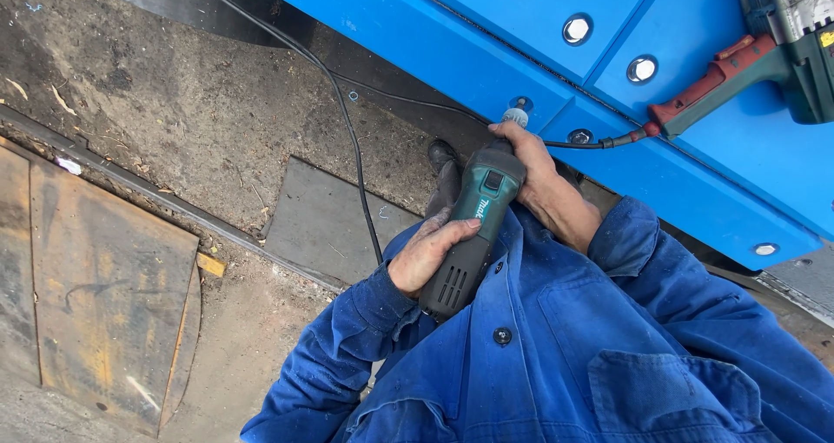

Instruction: The person is using various tools to maintain and assemble blue metal panels, including a die grinder and an impact wrench.

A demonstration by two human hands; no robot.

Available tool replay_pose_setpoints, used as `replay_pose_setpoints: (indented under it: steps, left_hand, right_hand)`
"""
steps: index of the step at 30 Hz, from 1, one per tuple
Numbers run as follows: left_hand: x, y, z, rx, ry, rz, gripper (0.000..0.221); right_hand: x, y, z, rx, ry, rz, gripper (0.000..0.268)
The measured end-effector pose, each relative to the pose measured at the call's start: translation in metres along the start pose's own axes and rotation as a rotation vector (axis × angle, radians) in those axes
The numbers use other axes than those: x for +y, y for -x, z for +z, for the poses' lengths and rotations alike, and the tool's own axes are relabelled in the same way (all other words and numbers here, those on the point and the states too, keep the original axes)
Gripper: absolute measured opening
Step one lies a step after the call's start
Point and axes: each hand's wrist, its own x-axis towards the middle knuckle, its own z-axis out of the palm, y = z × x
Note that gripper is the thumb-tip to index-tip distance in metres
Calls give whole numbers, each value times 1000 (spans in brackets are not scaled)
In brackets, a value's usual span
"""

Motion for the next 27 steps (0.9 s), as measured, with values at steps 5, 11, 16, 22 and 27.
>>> replay_pose_setpoints:
  steps: [5,11,16,22,27]
  left_hand:
    - [6,0,3,-5,-10,7,40]
    - [11,1,9,29,-9,-13,42]
    - [1,1,4,29,33,-11,42]
    - [-2,1,5,12,106,40,45]
    - [5,2,13,21,133,43,43]
  right_hand:
    - [2,-5,-6,-26,-25,-1,23]
    - [3,-6,-7,24,-44,27,23]
    - [4,-5,-6,13,-3,8,24]
    - [-3,0,1,20,66,-30,28]
    - [-5,3,0,7,93,-38,29]
